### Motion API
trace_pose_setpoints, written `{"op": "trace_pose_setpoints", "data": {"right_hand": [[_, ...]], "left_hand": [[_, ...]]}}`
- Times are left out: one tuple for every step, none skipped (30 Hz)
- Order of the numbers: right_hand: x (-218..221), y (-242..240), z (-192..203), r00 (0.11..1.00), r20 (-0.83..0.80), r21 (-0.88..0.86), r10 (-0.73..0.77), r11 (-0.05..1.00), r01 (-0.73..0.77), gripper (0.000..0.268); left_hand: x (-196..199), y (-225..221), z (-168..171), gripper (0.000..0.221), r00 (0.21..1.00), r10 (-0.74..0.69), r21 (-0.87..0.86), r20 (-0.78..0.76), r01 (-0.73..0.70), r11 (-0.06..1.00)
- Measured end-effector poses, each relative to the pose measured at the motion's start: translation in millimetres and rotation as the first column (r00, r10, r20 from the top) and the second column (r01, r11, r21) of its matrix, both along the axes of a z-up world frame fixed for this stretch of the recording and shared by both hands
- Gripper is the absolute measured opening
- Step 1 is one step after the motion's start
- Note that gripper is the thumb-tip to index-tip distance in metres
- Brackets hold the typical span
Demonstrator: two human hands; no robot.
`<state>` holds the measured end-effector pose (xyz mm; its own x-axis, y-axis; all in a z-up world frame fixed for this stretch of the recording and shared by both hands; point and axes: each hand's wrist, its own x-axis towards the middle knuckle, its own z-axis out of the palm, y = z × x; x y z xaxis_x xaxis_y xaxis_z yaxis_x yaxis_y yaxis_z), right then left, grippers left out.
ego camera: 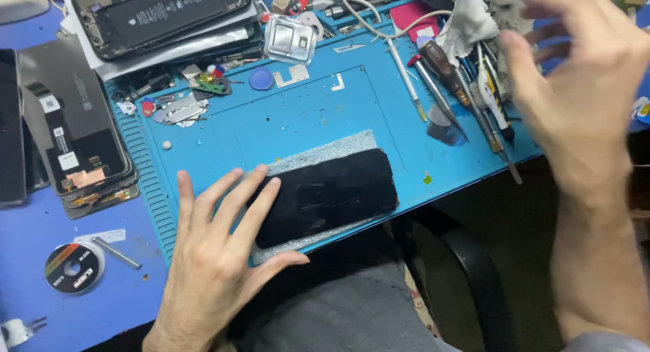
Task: Cleaning a smartphone screen with a cloth and a metal tool on a repair bench.
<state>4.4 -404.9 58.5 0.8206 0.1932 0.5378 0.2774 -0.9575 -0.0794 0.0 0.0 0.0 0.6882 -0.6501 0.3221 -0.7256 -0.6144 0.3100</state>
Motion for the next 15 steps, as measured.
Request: {"op": "trace_pose_setpoints", "data": {"right_hand": [[12.5,-7.6,-4.9,1.0,0.01,0.001,0.001,1.0,-0.001,0.023],[25.3,-15.1,-9.7,0.996,0.042,-0.176,-0.078,0.981,0.084,0.024],[39.1,-21.8,-14.6,0.985,0.085,-0.344,-0.147,0.924,0.168,0.034],[47.3,-15.3,-13.7,0.985,0.092,-0.341,-0.143,0.925,0.166,0.034],[55.9,-9.0,-12.3,0.985,0.025,-0.325,-0.17,0.931,0.169,0.034],[64.7,-2.6,-11.1,0.98,-0.043,-0.309,-0.194,0.935,0.172,0.043],[69.2,-11.2,-21.4,0.981,-0.039,-0.31,-0.191,0.935,0.17,0.043],[74.3,-19.9,-32.0,0.972,0.019,-0.366,-0.236,0.903,0.226,0.036],[80.1,-28.6,-42.8,0.958,0.078,-0.418,-0.276,0.864,0.282,0.029],[71.5,-30.9,-36.3,0.959,0.081,-0.418,-0.271,0.864,0.28,0.029],[62.7,-32.3,-31.4,0.958,0.153,-0.421,-0.242,0.861,0.285,0.017],[54.1,-34.0,-26.7,0.952,0.223,-0.423,-0.211,0.859,0.289,0.007],[42.2,-28.8,-19.7,0.953,0.22,-0.424,-0.208,0.859,0.286,0.007],[30.4,-24.1,-12.7,0.976,0.116,-0.2,-0.185,0.958,0.205,0.007],[18.0,-19.9,-5.1,0.99,0.022,0.041,-0.137,0.99,0.136,0.009]], "left_hand": [[-0.6,-0.1,2.1,0.091,1.0,0.001,0.001,0.01,-0.001,1.0],[-1.0,0.0,4.0,0.084,1.0,0.0,-0.009,0.025,0.001,1.0],[-2.4,0.6,6.1,0.078,0.999,0.002,-0.018,0.037,-0.001,1.0],[-3.6,1.1,6.3,0.078,0.999,0.007,-0.016,0.045,-0.006,1.0],[-5.0,1.2,6.2,0.08,0.999,0.001,-0.015,0.034,-0.001,1.0],[-6.1,1.2,5.6,0.084,1.0,-0.004,-0.013,0.024,0.004,1.0],[-6.9,1.6,4.5,0.084,1.0,-0.001,-0.015,0.028,0.001,1.0],[-7.3,1.9,2.9,0.083,1.0,-0.001,-0.032,0.018,0.001,0.999],[-7.7,2.0,1.1,0.082,1.0,0.0,-0.049,0.007,0.0,0.999],[-7.0,1.8,2.1,0.082,1.0,0.004,-0.051,0.01,-0.004,0.999],[-7.7,2.4,3.1,0.076,1.0,-0.001,-0.054,0.025,0.002,0.999],[-8.3,2.7,3.8,0.07,0.999,-0.006,-0.056,0.04,0.009,0.998],[-8.6,2.8,5.4,0.07,0.999,-0.004,-0.056,0.038,0.006,0.998],[-9.0,2.4,7.0,0.065,0.999,-0.019,-0.113,0.035,0.023,0.993],[-8.9,1.6,8.5,0.06,0.999,-0.037,-0.17,0.033,0.042,0.985]]}}
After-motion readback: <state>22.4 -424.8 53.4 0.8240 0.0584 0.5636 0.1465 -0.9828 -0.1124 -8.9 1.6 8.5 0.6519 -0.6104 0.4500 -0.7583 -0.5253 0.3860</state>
